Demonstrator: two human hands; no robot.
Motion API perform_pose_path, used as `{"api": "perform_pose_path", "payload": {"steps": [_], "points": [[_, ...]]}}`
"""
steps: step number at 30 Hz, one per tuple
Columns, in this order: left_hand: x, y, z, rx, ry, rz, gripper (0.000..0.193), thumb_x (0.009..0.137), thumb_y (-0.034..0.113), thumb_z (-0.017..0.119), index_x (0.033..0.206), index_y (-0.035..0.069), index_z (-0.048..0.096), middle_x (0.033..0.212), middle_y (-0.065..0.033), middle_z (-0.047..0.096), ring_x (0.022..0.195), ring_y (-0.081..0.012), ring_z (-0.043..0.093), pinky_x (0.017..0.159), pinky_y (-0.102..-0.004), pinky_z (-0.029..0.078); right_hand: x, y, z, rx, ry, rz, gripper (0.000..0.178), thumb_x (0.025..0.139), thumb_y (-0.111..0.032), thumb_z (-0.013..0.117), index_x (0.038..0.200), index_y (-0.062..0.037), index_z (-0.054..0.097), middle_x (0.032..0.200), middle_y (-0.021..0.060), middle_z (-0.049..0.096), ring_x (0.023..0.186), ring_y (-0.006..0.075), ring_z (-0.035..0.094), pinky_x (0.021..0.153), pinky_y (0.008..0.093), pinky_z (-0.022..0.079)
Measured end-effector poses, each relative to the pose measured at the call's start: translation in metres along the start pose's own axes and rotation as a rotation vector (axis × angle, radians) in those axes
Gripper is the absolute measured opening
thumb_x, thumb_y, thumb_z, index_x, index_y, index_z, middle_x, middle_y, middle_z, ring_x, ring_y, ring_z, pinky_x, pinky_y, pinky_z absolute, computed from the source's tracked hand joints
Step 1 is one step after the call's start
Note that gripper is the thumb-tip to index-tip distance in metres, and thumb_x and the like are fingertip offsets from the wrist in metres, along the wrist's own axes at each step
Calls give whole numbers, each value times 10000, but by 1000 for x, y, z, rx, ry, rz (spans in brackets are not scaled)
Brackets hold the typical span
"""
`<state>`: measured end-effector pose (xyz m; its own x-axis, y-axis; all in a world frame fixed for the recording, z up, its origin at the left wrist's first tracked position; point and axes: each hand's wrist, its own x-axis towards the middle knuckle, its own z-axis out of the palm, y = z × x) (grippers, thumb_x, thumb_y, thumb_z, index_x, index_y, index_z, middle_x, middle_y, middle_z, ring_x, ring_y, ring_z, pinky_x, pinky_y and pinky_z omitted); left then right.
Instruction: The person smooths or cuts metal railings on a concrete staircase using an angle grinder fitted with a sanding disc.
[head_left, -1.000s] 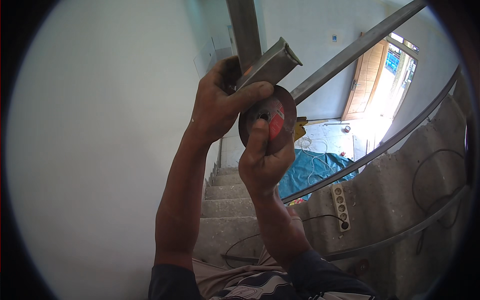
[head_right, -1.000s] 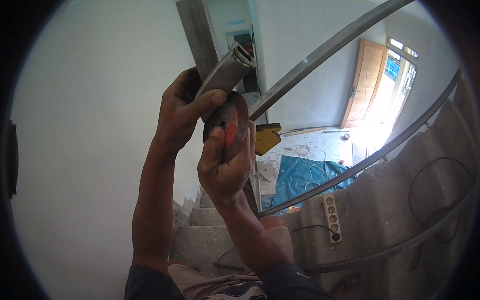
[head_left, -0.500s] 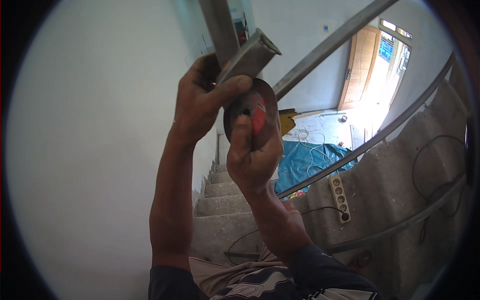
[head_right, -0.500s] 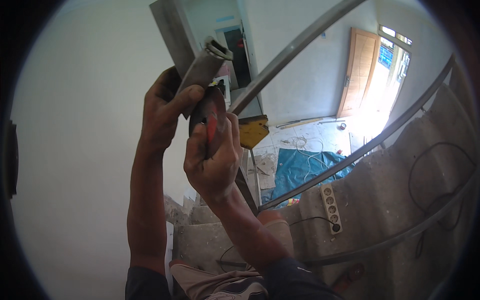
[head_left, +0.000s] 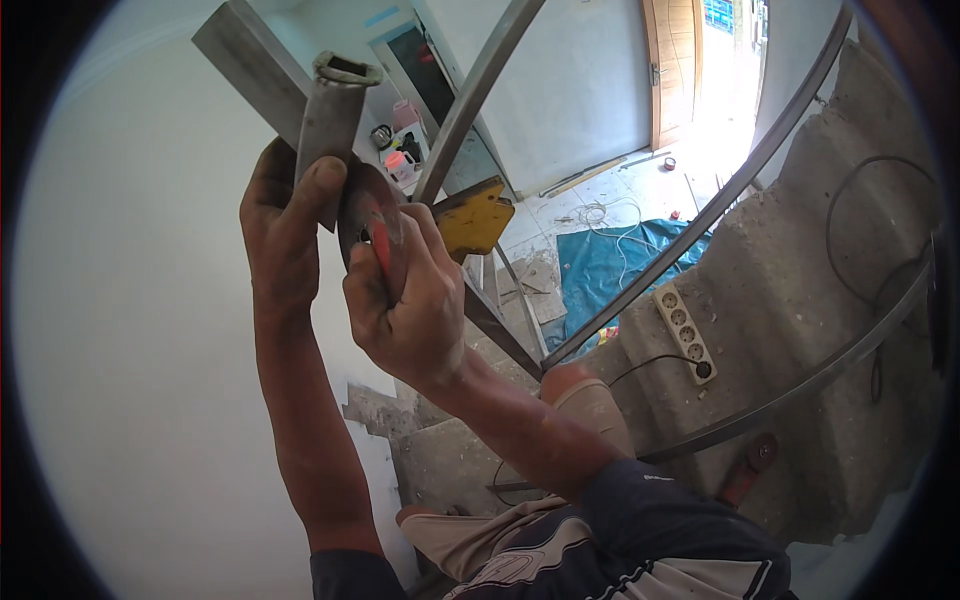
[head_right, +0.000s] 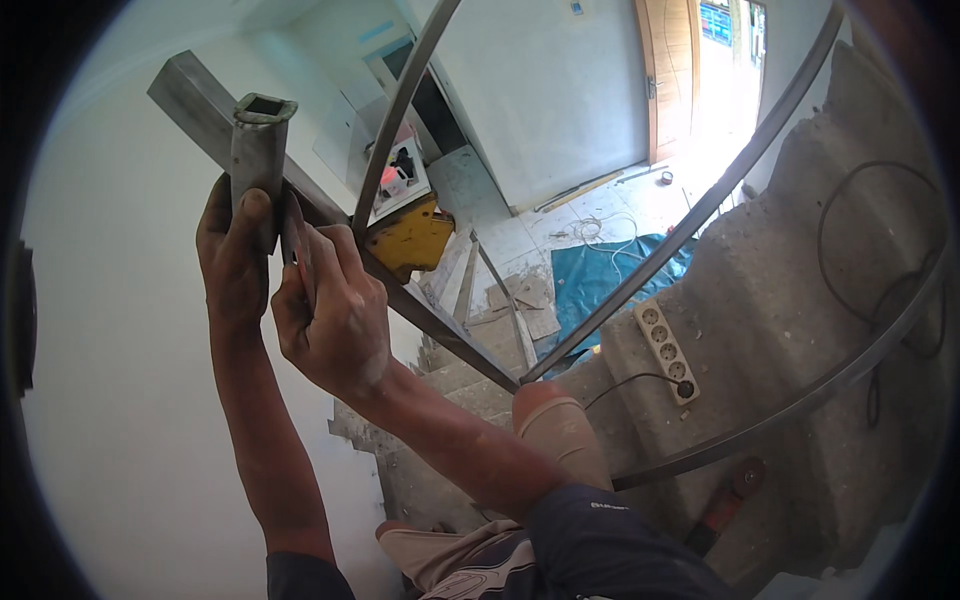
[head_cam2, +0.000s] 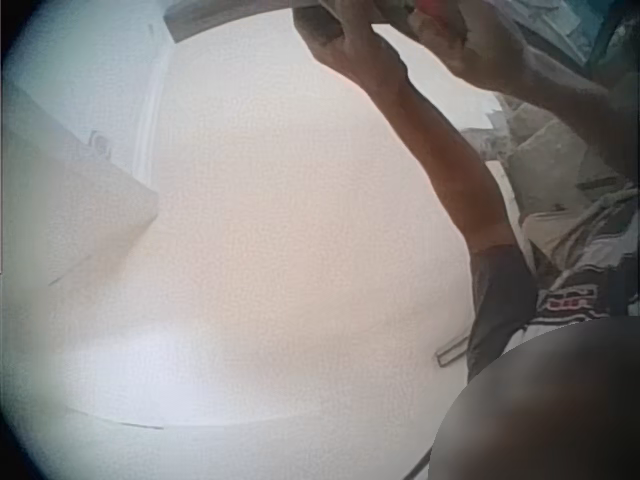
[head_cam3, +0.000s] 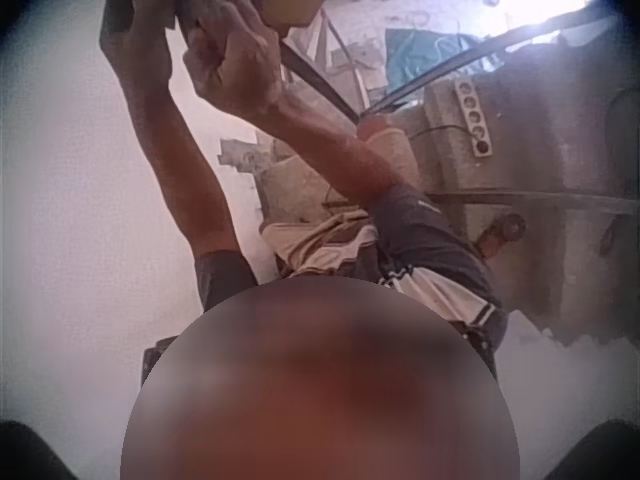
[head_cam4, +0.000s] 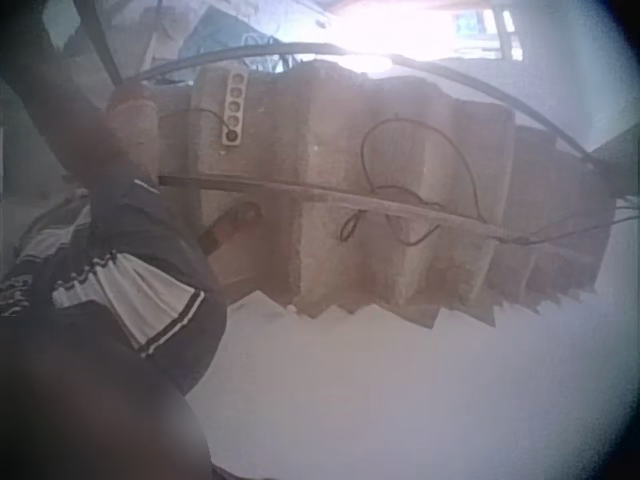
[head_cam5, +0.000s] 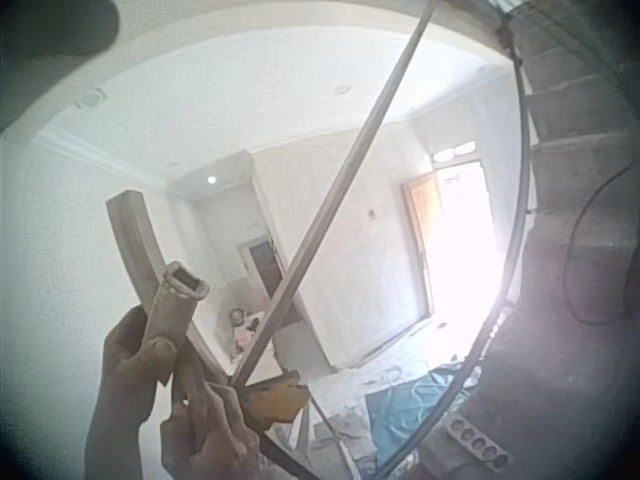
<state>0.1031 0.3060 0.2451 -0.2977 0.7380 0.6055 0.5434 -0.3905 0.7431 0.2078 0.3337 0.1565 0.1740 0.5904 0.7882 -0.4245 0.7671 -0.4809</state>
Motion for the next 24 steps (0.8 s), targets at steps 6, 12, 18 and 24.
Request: {"api": "perform_pose_path", "payload": {"steps": [6, 12, 18, 24], "points": [[0, 0, 8, -72, 45, -5, 619, 870, 368, 814, 1252, -60, 583, 998, -52, 651, 829, -89, 562, 716, -238, 448, 37, 5, -6, 66, 125, -63, 437, 967, -70, 568, 1357, 116, 502, 993, 222, 585, 775, 348, 657, 622, 408, 552], [1, -2, -3, -37, -14, -31, 649, 908, 396, 771, 1308, -59, 540, 1077, -80, 633, 933, -131, 583, 804, -277, 473, 19, 2, 10, -8, 173, -68, 441, 968, -82, 560, 1363, 108, 508, 1001, 226, 588, 781, 357, 664, 614, 409, 559], [0, -2, 6, -9, 37, -20, 645, 916, 400, 758, 1313, -57, 534, 1094, -80, 634, 948, -137, 588, 821, -289, 478, 4, 1, 1, 62, -3, 52, 440, 961, -66, 560, 1360, 113, 506, 1041, 241, 595, 793, 371, 668, 620, 420, 558], [-1, 3, 6, -29, 39, -6, 563, 890, 362, 788, 1224, -44, 586, 980, -35, 630, 839, -94, 555, 739, -246, 448, 26, 2, 11, 39, 201, -38, 326, 956, -79, 605, 1233, 88, 555, 971, 195, 584, 754, 340, 645, 631, 406, 525]]}}
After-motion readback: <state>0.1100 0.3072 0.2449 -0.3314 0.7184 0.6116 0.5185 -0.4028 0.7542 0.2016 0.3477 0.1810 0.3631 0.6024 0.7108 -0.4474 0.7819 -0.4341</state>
